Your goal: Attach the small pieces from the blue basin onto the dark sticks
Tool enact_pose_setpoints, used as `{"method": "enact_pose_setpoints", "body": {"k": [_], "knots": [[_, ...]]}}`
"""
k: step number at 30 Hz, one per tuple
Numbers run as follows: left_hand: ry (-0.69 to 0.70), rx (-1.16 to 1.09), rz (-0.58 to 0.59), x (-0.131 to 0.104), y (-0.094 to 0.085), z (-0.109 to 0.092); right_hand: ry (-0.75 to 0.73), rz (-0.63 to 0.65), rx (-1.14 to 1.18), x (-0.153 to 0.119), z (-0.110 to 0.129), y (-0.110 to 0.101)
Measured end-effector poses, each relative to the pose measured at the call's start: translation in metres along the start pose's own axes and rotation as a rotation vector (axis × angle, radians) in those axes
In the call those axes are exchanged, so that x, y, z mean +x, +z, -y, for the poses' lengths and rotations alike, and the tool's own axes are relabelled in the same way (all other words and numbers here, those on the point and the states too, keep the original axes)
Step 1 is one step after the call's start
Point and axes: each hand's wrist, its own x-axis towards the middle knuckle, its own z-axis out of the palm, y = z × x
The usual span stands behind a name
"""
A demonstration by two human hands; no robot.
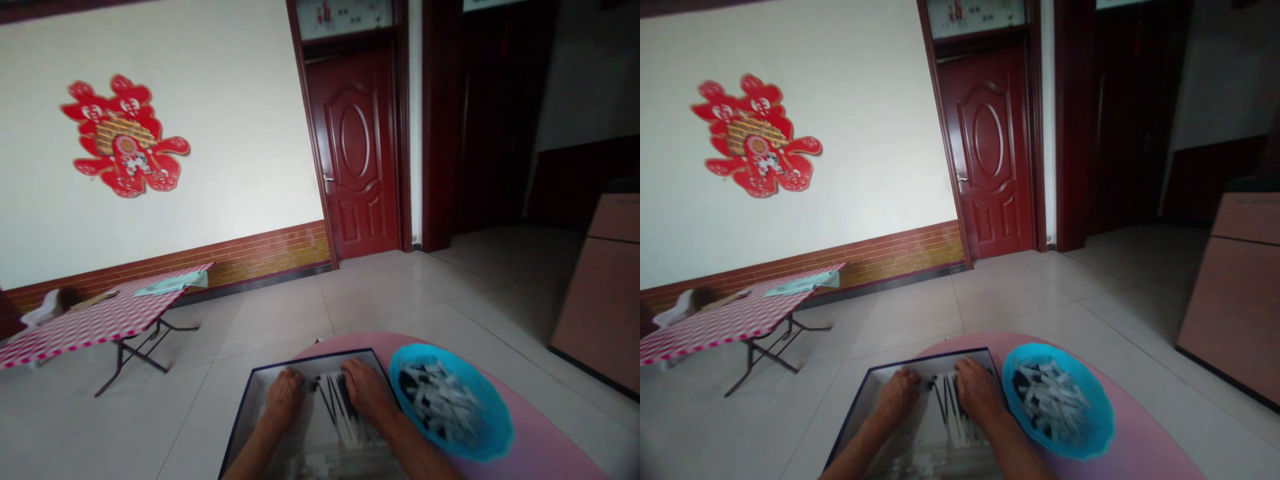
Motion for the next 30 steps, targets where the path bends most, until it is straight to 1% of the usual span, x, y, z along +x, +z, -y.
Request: {"method": "enact_pose_setpoints", "body": {"k": [5,10,13,15,17,20,22,26,30], "knots": [[0.059,0.029,-0.131,0.005,0.016,0.004,0.02,0.032,-0.004,-0.001,0.002,-0.004],[0.121,0.062,-0.204,0.005,0.03,0.008,0.011,0.015,0.003,-0.001,0.002,-0.002],[0.172,0.075,-0.234,0.004,0.033,0.009,0.021,0.017,-0.005,-0.002,0.002,0.0],[0.209,0.078,-0.249,0.004,0.03,0.007,0.017,0.014,-0.005,-0.002,0.002,-0.001],[0.249,0.076,-0.278,0.002,0.022,0.002,-0.004,0.013,0.006,-0.002,0.004,-0.002],[0.298,0.059,-0.327,-0.001,0.008,-0.015,-0.041,0.019,0.026,-0.002,0.008,-0.004],[0.303,0.036,-0.33,-0.003,0.001,-0.028,-0.057,0.023,0.029,-0.002,0.009,-0.004],[0.283,-0.046,-0.365,-0.009,-0.003,-0.046,-0.055,0.025,0.041,-0.002,0.01,-0.002],[0.286,-0.134,-0.43,-0.014,-0.005,-0.052,0.015,0.006,0.079,0.0,0.01,-0.001]]}}
